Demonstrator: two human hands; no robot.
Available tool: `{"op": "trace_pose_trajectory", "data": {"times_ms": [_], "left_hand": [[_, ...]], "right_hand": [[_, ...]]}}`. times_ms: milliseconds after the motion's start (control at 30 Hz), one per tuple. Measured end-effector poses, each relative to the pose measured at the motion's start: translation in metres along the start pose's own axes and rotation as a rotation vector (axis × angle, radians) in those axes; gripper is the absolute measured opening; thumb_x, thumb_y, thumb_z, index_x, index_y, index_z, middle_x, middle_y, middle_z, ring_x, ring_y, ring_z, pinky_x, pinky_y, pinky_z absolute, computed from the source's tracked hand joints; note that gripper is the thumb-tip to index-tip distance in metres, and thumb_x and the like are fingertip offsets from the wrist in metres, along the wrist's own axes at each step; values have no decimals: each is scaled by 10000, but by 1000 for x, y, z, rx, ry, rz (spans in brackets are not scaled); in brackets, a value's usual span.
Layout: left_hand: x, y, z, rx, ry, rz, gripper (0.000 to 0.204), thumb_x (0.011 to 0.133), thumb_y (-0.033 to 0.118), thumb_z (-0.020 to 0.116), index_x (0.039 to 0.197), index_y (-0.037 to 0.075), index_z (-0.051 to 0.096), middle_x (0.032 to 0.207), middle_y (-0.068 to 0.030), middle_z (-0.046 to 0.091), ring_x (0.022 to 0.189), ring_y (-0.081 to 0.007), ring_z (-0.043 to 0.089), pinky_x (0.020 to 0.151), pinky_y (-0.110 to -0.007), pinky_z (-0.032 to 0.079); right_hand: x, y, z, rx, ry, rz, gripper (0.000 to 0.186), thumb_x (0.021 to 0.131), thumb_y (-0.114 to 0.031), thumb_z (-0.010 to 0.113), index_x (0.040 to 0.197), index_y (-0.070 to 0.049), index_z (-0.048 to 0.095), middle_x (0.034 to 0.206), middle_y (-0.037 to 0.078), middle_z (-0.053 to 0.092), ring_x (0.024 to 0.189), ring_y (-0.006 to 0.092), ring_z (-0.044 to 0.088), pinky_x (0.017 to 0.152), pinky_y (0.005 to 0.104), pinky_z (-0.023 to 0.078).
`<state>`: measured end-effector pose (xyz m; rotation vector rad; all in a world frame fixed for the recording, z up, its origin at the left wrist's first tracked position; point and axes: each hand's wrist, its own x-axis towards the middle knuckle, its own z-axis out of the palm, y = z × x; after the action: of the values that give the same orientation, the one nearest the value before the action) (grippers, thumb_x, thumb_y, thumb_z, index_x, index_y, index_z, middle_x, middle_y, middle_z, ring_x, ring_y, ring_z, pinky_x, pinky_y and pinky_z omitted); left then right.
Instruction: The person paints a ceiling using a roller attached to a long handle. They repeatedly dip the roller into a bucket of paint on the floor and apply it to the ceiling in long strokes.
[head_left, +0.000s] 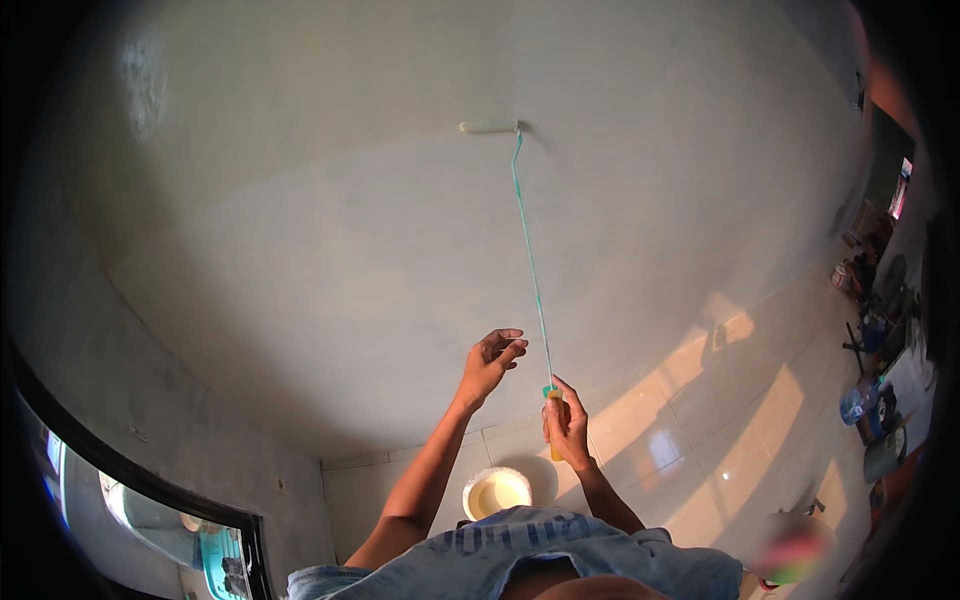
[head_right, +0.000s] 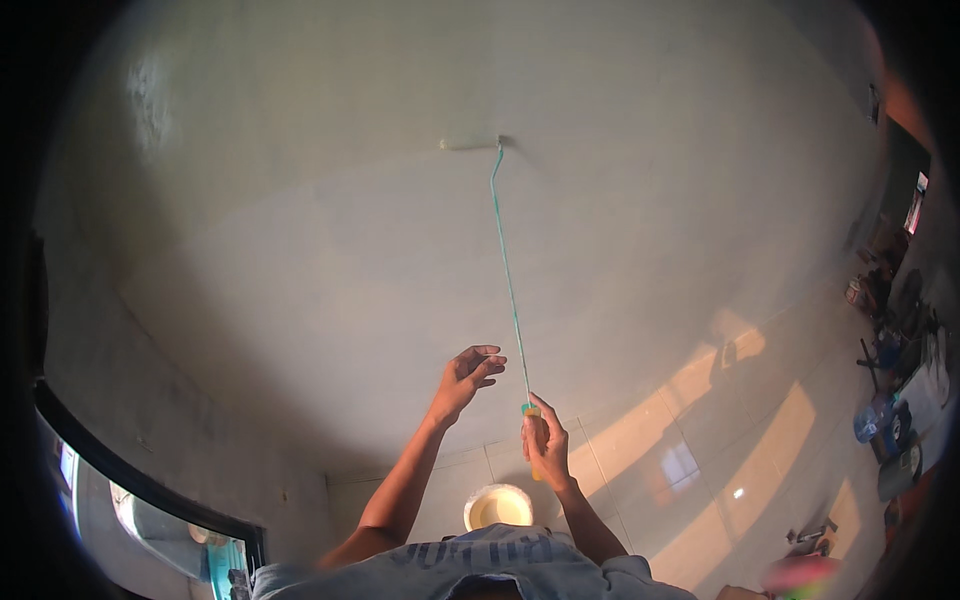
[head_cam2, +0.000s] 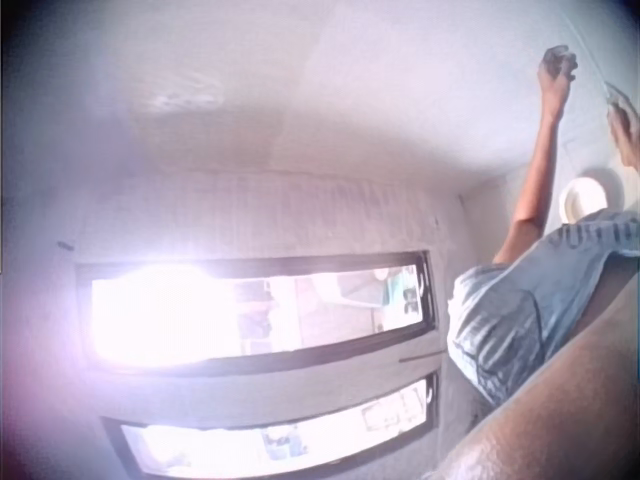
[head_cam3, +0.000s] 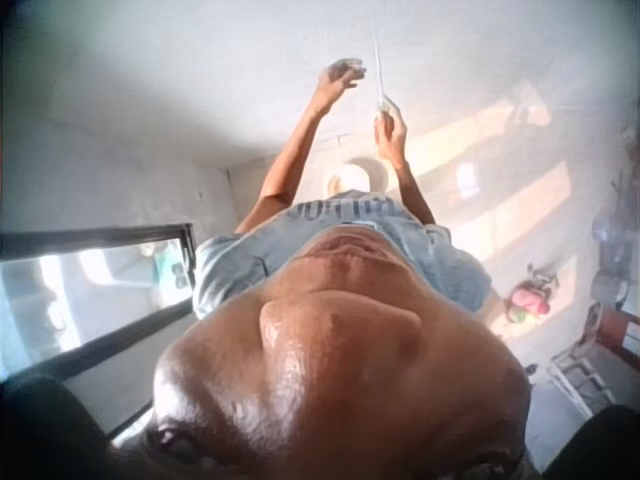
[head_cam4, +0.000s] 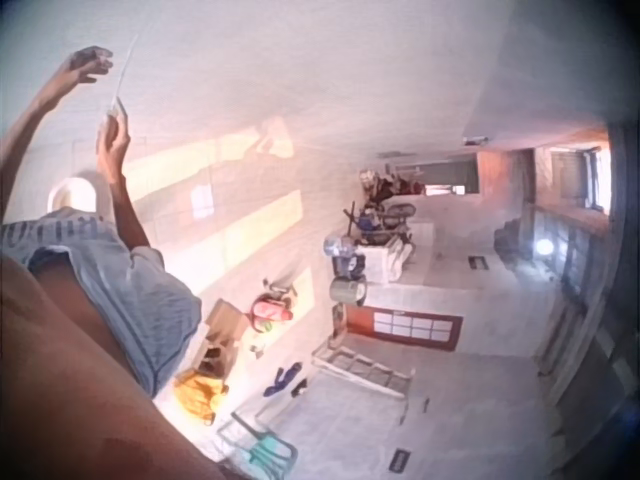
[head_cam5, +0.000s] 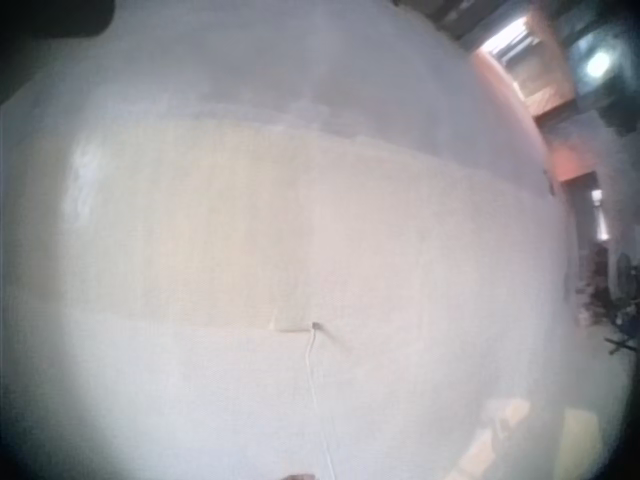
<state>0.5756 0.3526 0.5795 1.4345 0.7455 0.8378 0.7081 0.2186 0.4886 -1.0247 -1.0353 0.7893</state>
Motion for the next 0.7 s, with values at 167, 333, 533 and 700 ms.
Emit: {"op": "trace_pose_trajectory", "data": {"times_ms": [167,333,533,700], "left_hand": [[2,-8,-3,-6,-22,-17,405,987,274,602,1274,-3,535,1180,-142,657,1141,-240,617,964,-393,495],[5,-9,-3,-5,-26,-23,416,984,287,606,1274,-3,534,1177,-141,657,1142,-240,618,963,-393,495],[4,-10,-3,-2,-14,-46,417,985,287,600,1276,-4,533,1182,-143,654,1144,-242,618,963,-397,494],[1,-18,-3,0,8,-59,413,987,283,593,1278,-4,530,1194,-150,650,1150,-253,617,965,-401,493]], "right_hand": [[27,-8,4,-25,-12,-49,400,1024,-109,493,1419,-83,436,674,-20,493,475,34,431,418,210,380],[86,-39,7,-53,2,-107,399,1031,-134,483,1424,-104,425,666,-17,488,464,39,431,405,215,380],[100,-48,5,-57,-8,-138,397,1033,-147,481,1423,-105,422,668,-14,498,460,41,437,402,216,379],[49,-12,-9,-12,-28,-70,401,1029,-134,483,1423,-103,413,668,-9,502,455,45,440,404,217,377]]}}
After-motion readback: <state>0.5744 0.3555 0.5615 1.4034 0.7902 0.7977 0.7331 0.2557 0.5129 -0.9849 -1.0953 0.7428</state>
